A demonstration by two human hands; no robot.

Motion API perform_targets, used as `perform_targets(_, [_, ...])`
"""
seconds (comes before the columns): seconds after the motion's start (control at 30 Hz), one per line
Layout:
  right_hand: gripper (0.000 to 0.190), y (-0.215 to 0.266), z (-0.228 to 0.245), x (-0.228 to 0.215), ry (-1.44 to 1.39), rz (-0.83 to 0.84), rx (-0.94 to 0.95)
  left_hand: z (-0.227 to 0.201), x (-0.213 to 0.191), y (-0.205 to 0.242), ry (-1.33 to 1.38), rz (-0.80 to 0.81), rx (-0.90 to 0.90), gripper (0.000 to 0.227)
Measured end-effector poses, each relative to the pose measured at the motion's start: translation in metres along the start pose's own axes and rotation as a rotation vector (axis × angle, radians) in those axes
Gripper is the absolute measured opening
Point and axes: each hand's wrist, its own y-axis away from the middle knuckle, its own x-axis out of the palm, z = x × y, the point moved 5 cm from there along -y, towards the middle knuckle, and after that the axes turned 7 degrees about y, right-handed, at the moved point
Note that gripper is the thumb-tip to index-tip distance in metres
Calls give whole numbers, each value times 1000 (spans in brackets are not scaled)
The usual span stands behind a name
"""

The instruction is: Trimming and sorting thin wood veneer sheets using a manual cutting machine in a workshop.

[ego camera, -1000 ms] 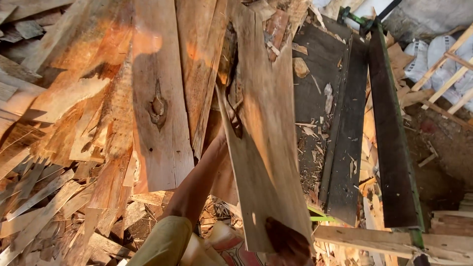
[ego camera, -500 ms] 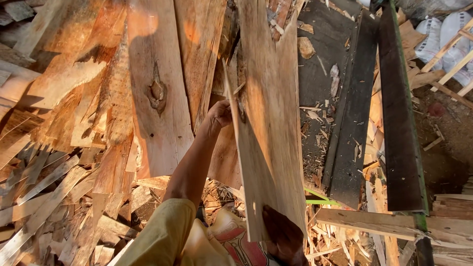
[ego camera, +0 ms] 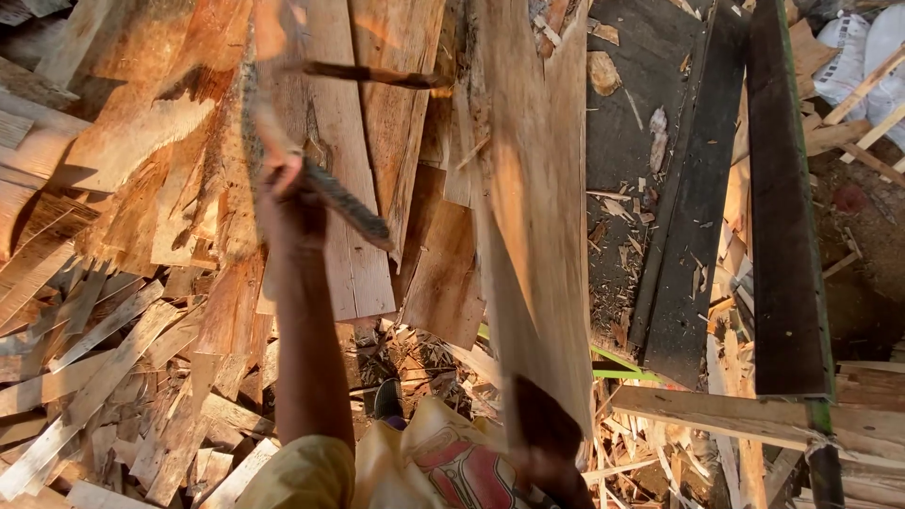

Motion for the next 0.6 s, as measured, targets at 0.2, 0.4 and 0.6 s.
perform_targets(0.2, [95,-20,24,89,-141,628,-206,-89,134,106,-356,294,313,14])
perform_targets(0.4, [87,6,-19,100,-940,672,431,12,87,221,-822,361,-85,9])
perform_targets(0.6, [68,93,-107,47,-1934,99,707,170,93,393,-1188,641,-677,24])
